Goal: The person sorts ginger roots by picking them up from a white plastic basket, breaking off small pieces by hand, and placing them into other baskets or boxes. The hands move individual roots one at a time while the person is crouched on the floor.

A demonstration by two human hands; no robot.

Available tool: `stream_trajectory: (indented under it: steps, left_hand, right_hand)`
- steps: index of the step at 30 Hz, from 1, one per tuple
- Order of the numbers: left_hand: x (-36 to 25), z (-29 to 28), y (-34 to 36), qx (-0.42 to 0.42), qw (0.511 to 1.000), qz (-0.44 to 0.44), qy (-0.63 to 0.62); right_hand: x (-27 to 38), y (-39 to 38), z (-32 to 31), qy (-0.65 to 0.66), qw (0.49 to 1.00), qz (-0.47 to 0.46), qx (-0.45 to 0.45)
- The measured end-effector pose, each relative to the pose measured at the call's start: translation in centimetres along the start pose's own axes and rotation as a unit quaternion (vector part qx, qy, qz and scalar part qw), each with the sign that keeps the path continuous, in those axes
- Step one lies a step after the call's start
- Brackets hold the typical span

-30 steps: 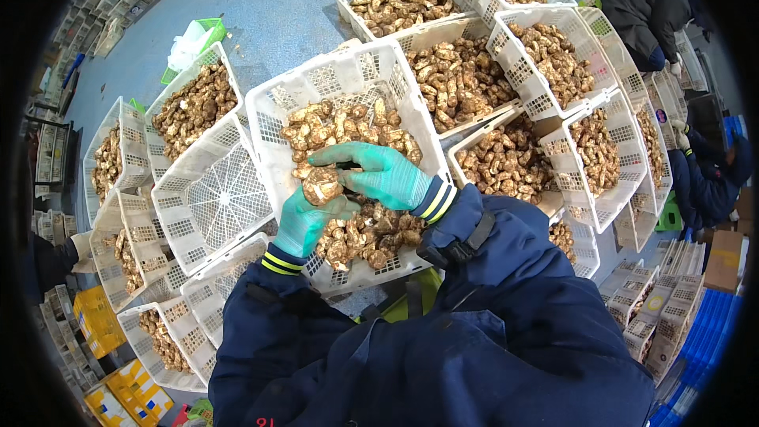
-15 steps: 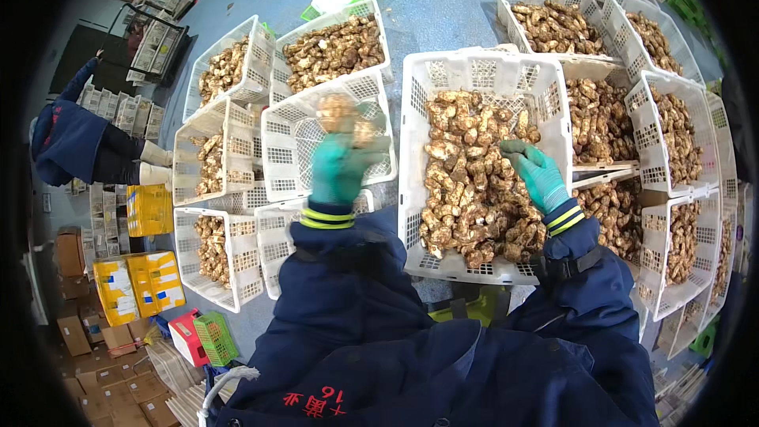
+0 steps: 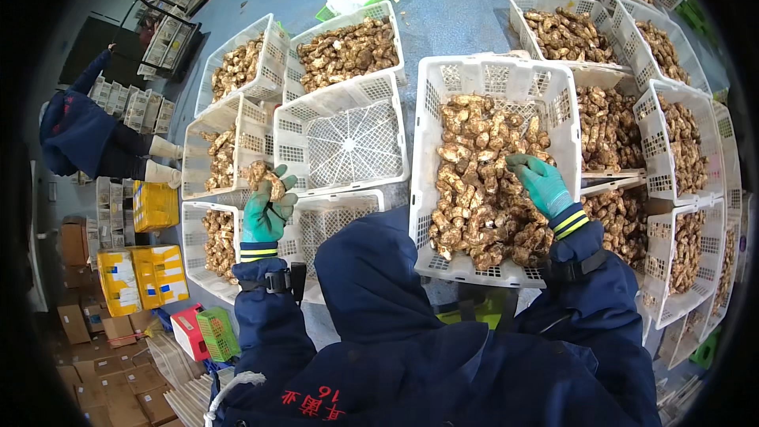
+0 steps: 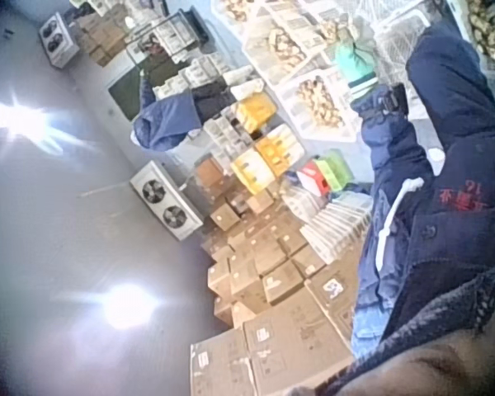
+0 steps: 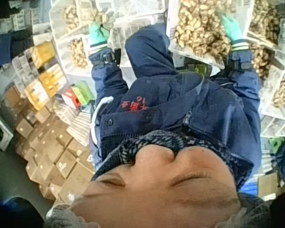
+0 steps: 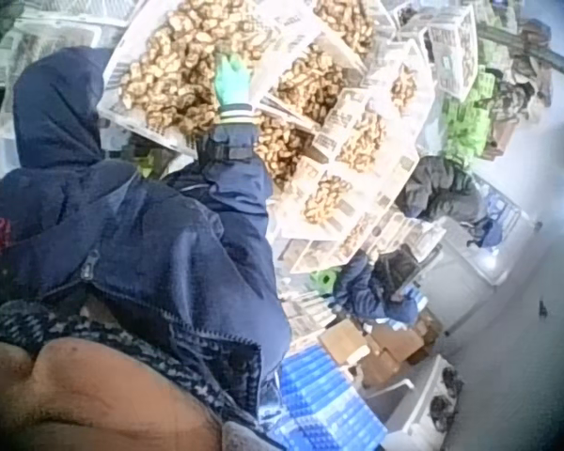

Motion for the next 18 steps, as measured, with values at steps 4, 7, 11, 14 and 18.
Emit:
stream_trajectory:
  steps: [4,7,11,14,18]
  left_hand:
    - [2.9,-0.1,1.7,-0.079,0.996,-0.007,-0.026]
    - [-1.4,-10.5,0.6,-0.137,0.985,0.081,-0.069]
    - [-10.8,-8.8,3.3,-0.269,0.941,0.194,-0.06]
    - [-11.6,-4.2,5.2,-0.268,0.945,0.185,0.005]
    - [-0.6,13.0,8.0,0.07,0.991,0.104,0.047]
  right_hand:
    - [-1.5,-0.4,-2.1,0.032,0.999,0.005,0.005]
    - [2.5,0.0,1.4,-0.139,0.99,-0.008,0.01]
    - [1.4,-0.7,-1.0,-0.099,0.993,0.051,-0.029]
    - [1.8,-0.4,-1.1,-0.143,0.988,0.043,-0.035]
    - [1.3,-0.8,-1.6,-0.156,0.979,0.116,-0.054]
Point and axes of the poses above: each hand's wrist, its own y-axis towards the middle knuckle, its own z-axis out of the palm, x = y × z, the point moved 9 cm from there along y, towards the middle knuckle, and after that the axes turned 3 degrees about x, right-handed, at the moved point
